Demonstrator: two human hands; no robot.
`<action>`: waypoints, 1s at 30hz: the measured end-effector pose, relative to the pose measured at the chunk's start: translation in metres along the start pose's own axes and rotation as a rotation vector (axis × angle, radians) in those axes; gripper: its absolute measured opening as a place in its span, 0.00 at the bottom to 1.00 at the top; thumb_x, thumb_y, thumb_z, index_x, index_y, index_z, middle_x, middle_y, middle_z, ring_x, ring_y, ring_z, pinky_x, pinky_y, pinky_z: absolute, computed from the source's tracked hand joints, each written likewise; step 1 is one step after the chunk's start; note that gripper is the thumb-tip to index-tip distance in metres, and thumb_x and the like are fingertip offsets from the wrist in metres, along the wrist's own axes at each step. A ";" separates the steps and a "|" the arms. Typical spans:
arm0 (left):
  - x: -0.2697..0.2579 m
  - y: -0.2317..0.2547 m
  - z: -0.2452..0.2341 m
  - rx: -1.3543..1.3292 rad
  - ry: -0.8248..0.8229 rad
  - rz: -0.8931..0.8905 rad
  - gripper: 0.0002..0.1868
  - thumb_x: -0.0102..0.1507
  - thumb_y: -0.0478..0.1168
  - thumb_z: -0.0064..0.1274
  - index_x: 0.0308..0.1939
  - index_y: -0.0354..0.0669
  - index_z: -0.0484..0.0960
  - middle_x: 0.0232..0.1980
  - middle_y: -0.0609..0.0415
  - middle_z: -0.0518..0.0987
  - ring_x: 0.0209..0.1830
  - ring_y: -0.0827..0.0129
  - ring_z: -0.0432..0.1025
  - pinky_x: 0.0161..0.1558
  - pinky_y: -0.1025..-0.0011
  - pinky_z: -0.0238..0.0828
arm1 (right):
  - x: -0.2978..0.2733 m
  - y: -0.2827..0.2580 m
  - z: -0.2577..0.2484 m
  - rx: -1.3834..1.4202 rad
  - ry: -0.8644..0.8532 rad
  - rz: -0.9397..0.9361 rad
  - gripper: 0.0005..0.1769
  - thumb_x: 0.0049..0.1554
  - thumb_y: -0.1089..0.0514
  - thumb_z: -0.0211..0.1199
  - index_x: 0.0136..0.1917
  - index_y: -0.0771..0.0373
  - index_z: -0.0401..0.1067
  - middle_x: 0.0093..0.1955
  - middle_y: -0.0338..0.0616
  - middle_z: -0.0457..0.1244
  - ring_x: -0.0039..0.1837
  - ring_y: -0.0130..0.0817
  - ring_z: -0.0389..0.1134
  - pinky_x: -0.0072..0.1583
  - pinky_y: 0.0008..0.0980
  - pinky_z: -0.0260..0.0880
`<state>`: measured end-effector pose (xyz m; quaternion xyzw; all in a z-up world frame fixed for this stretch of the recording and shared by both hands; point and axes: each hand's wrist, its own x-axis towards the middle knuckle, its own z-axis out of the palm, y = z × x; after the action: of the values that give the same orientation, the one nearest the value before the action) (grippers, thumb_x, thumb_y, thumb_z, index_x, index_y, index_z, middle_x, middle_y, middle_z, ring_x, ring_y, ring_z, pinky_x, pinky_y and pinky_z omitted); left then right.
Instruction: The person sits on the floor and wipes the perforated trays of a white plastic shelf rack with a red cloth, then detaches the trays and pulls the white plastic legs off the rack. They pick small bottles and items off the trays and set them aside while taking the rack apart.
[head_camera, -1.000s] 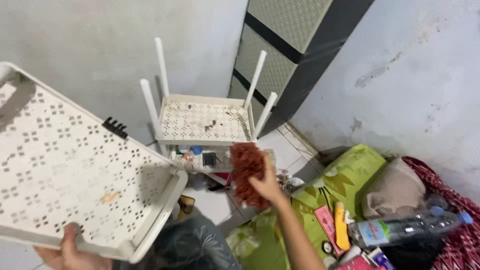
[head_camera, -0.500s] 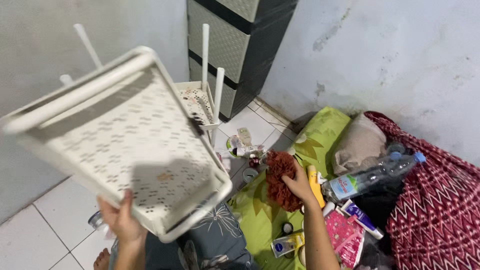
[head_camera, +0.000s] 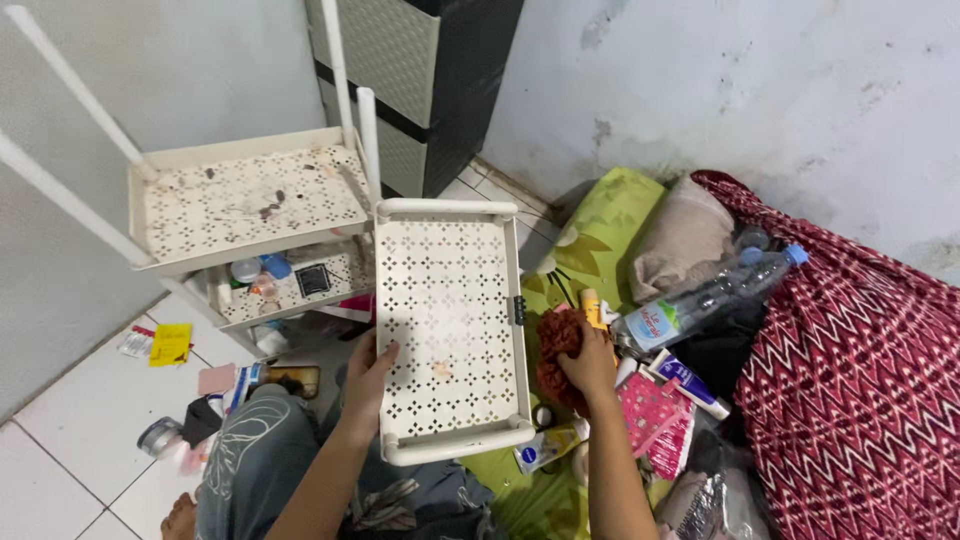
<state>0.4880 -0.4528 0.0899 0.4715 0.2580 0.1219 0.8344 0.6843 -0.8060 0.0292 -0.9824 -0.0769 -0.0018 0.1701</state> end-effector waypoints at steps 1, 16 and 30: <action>0.001 -0.004 0.002 0.012 0.007 -0.023 0.25 0.65 0.42 0.54 0.65 0.38 0.73 0.57 0.47 0.79 0.51 0.62 0.77 0.48 0.62 0.75 | -0.002 0.003 0.003 -0.022 0.019 -0.039 0.51 0.38 0.51 0.77 0.73 0.57 0.61 0.70 0.59 0.59 0.71 0.65 0.58 0.69 0.51 0.61; 0.030 -0.051 0.039 -0.043 -0.057 -0.032 0.27 0.64 0.32 0.54 0.67 0.31 0.69 0.58 0.41 0.79 0.52 0.58 0.78 0.50 0.62 0.77 | -0.031 -0.047 -0.069 0.561 -0.185 -0.088 0.29 0.61 0.47 0.65 0.71 0.58 0.66 0.65 0.54 0.66 0.65 0.45 0.67 0.63 0.41 0.66; 0.012 -0.060 0.096 0.354 -0.483 -0.001 0.40 0.64 0.51 0.52 0.78 0.56 0.52 0.77 0.52 0.61 0.64 0.62 0.68 0.59 0.62 0.70 | -0.010 0.140 -0.042 0.750 -0.110 0.107 0.28 0.54 0.63 0.64 0.68 0.69 0.69 0.48 0.49 0.71 0.45 0.33 0.72 0.49 0.33 0.74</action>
<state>0.5478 -0.5488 0.0758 0.6247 0.0698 -0.0411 0.7767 0.6969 -0.9522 0.0219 -0.8532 -0.0297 0.0881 0.5133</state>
